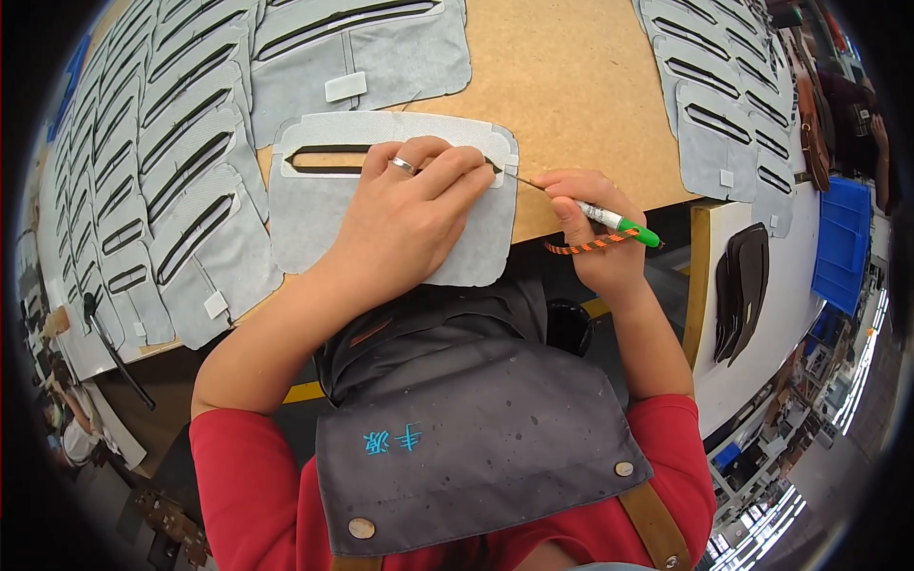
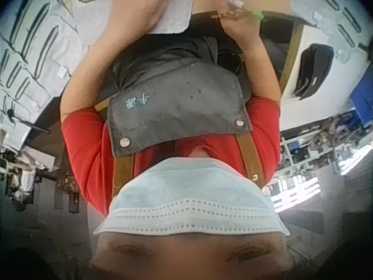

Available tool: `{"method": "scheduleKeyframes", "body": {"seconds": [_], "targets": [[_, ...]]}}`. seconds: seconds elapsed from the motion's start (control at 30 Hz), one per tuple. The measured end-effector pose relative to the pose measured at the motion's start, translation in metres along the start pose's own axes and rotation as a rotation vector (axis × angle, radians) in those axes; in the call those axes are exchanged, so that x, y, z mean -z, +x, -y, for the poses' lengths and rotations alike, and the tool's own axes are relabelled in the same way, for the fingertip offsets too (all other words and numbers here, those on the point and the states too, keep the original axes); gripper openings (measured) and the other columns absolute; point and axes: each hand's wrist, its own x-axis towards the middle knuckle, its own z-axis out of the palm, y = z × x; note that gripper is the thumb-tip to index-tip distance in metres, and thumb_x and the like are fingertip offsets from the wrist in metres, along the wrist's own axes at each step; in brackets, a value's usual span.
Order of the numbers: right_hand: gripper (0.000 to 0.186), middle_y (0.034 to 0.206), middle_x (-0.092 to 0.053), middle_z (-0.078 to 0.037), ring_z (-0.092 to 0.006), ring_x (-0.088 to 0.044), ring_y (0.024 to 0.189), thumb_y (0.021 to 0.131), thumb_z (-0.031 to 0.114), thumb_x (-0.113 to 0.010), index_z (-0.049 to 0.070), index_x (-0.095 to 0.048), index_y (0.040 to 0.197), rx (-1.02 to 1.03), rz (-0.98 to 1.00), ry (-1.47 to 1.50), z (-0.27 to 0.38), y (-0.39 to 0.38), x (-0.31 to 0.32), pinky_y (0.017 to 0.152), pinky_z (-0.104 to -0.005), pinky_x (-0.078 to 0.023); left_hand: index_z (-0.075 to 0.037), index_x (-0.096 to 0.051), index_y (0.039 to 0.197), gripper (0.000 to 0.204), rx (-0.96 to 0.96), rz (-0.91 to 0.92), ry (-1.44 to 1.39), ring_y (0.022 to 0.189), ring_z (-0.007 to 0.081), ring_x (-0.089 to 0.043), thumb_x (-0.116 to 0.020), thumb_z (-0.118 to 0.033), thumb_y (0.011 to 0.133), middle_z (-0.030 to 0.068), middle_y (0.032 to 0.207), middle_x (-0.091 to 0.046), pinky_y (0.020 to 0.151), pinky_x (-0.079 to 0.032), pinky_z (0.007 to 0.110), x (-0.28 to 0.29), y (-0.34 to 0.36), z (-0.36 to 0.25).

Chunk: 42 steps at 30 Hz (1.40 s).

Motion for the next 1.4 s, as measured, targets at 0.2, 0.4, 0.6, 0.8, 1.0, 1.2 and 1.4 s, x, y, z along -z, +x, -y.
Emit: {"method": "scheduleKeyframes", "body": {"seconds": [0.2,0.4,0.6,0.8,1.0,1.2,1.4], "targets": [[0.007,0.096,-0.066,-0.010,-0.0156,-0.061,0.081,0.087,0.002,-0.061,-0.001,-0.060,0.093,-0.025,-0.003,-0.020,0.000,-0.001,-0.001,0.067,-0.0250,-0.049,-0.015,-0.062,0.109,0.042,-0.041,0.038,0.080,0.100,0.0194,-0.052,-0.064,-0.005,0.069,-0.0020,0.108,-0.057,0.086,-0.035,0.037,0.000,-0.001,0.000],[0.007,0.096,-0.066,-0.009,-0.0118,-0.060,0.080,0.089,0.003,-0.059,0.000,-0.061,0.095,-0.220,-0.093,0.198,0.007,0.000,0.003,0.066,-0.0235,-0.048,-0.015,-0.063,0.109,0.041,-0.059,-0.008,0.059,0.098,0.0187,-0.053,-0.065,-0.006,0.069,-0.0015,0.107,-0.056,0.085,-0.036,0.037,-0.002,-0.004,0.002],[0.009,0.095,-0.066,-0.009,-0.0140,-0.061,0.078,0.088,0.003,-0.060,-0.001,-0.061,0.095,-0.186,-0.053,0.124,0.011,0.002,-0.010,0.065,-0.0245,-0.049,-0.009,-0.061,0.106,0.036,-0.048,-0.078,0.026,0.099,0.0212,-0.056,-0.064,-0.005,0.071,0.0013,0.108,-0.057,0.086,-0.039,0.035,-0.004,-0.003,0.001],[0.008,0.095,-0.066,-0.010,-0.0178,-0.062,0.079,0.087,0.004,-0.061,0.000,-0.060,0.094,0.065,0.036,-0.121,0.005,0.008,-0.009,0.068,-0.0264,-0.049,-0.011,-0.061,0.109,0.039,-0.031,-0.012,0.033,0.105,0.0209,-0.055,-0.064,-0.006,0.070,0.0014,0.110,-0.059,0.089,-0.038,0.037,0.000,-0.001,-0.001],[0.008,0.088,-0.066,-0.006,-0.0127,-0.061,0.071,0.089,0.008,-0.060,0.001,-0.060,0.092,-0.086,0.069,-0.068,0.005,0.021,-0.001,0.061,-0.0242,-0.048,-0.012,-0.061,0.110,0.041,-0.024,0.024,0.108,0.105,0.0203,-0.055,-0.064,-0.006,0.070,0.0008,0.112,-0.059,0.091,-0.035,0.037,-0.002,-0.001,-0.001],[0.013,0.076,-0.062,-0.002,-0.0059,-0.052,0.055,0.091,0.014,-0.060,0.002,-0.062,0.088,-0.497,0.080,0.242,0.004,0.033,0.011,0.050,-0.0200,-0.042,-0.012,-0.060,0.111,0.041,-0.009,0.035,0.078,0.105,0.0200,-0.055,-0.063,-0.005,0.070,0.0008,0.112,-0.059,0.090,-0.035,0.037,-0.001,-0.002,-0.002],[0.016,0.086,-0.066,-0.010,-0.0045,-0.048,0.052,0.094,0.015,-0.054,0.001,-0.059,0.090,-0.404,-0.023,0.210,0.003,0.019,0.008,0.047,-0.0191,-0.039,-0.012,-0.058,0.115,0.043,0.024,0.084,0.066,0.102,0.0199,-0.052,-0.060,-0.006,0.073,0.0001,0.114,-0.055,0.090,-0.033,0.036,0.003,0.000,-0.005]]}}
